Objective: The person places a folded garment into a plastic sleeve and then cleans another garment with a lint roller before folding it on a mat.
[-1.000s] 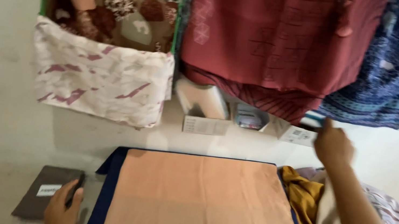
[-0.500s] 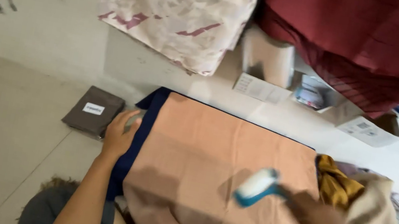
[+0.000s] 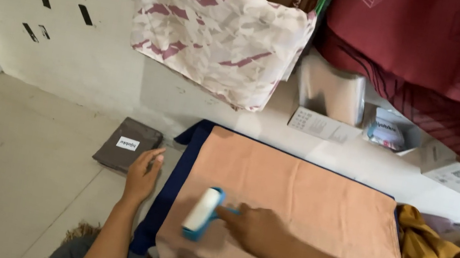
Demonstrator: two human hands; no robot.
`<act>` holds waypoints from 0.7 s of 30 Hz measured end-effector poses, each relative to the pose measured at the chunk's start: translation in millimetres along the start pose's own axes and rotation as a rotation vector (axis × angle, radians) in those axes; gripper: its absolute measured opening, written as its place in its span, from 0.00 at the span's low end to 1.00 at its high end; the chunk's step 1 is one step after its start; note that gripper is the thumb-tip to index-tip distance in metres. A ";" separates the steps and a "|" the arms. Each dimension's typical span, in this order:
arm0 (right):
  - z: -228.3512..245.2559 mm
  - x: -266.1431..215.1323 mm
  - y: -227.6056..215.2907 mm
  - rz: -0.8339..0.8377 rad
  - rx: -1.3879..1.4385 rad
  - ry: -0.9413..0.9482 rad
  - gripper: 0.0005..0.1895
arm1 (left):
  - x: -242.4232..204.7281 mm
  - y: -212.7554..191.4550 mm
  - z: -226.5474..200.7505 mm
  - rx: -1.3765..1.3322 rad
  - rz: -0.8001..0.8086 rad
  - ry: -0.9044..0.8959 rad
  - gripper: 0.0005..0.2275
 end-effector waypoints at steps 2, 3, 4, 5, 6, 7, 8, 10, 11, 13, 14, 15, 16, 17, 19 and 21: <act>8.5 27.7 16.3 0.045 0.003 0.114 0.23 | 3.6 3.0 6.5 -0.017 0.007 -0.044 0.18; 8.7 30.5 25.5 0.039 0.002 0.109 0.23 | 4.1 3.7 6.7 -0.012 0.001 -0.040 0.18; 10.4 33.4 28.6 -0.063 0.002 0.076 0.24 | 4.8 4.9 4.5 0.008 0.000 -0.002 0.20; 13.0 34.2 31.9 -0.164 0.006 0.047 0.25 | 4.4 6.3 1.6 0.029 0.006 0.035 0.21; 7.7 28.3 26.1 -0.169 0.009 0.047 0.25 | 6.8 3.1 -7.0 0.034 0.006 0.039 0.21; 6.0 16.6 21.5 -0.197 0.074 0.031 0.25 | 3.4 2.6 -16.2 0.032 0.024 0.055 0.20; 4.4 4.8 17.3 -0.226 0.140 0.017 0.25 | -0.1 2.2 -25.0 0.029 0.042 0.072 0.19; 3.7 -26.4 11.4 -0.203 0.137 0.081 0.24 | -6.4 8.4 -40.0 0.061 0.109 0.114 0.19; 0.5 -39.5 6.1 -0.189 0.124 0.127 0.23 | -5.5 12.4 -50.3 0.095 0.152 0.163 0.19; -19.1 -73.1 33.5 -0.087 0.056 0.211 0.25 | -8.9 32.2 -57.8 0.159 0.154 0.300 0.18; -29.6 -91.2 50.8 0.020 -0.007 0.285 0.28 | -13.8 41.5 -64.5 0.229 0.148 0.431 0.19; -23.7 -96.3 35.4 0.021 -0.005 0.291 0.28 | -21.3 50.9 -66.8 0.226 0.154 0.433 0.19; -25.5 -106.8 33.2 0.239 0.062 0.453 0.27 | -28.0 64.5 -62.7 0.403 0.218 0.352 0.22; -25.3 -120.1 30.0 0.457 0.131 0.608 0.27 | -34.0 76.2 -58.2 0.580 0.276 0.271 0.26; -38.0 -131.5 53.3 0.369 -0.004 0.653 0.29 | -41.1 88.3 -47.6 0.697 0.249 0.289 0.28; -52.9 -128.3 73.1 0.277 -0.138 0.693 0.31 | -43.0 93.6 -43.5 0.817 0.218 0.309 0.30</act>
Point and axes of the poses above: each hand's wrist, its own x-axis towards the middle knuckle, its own y-axis out of the palm, z = x × y, the point moved 6 cm from there along x, towards the middle knuckle, and after that the axes turned 4 degrees about x, right-handed, at the moved point
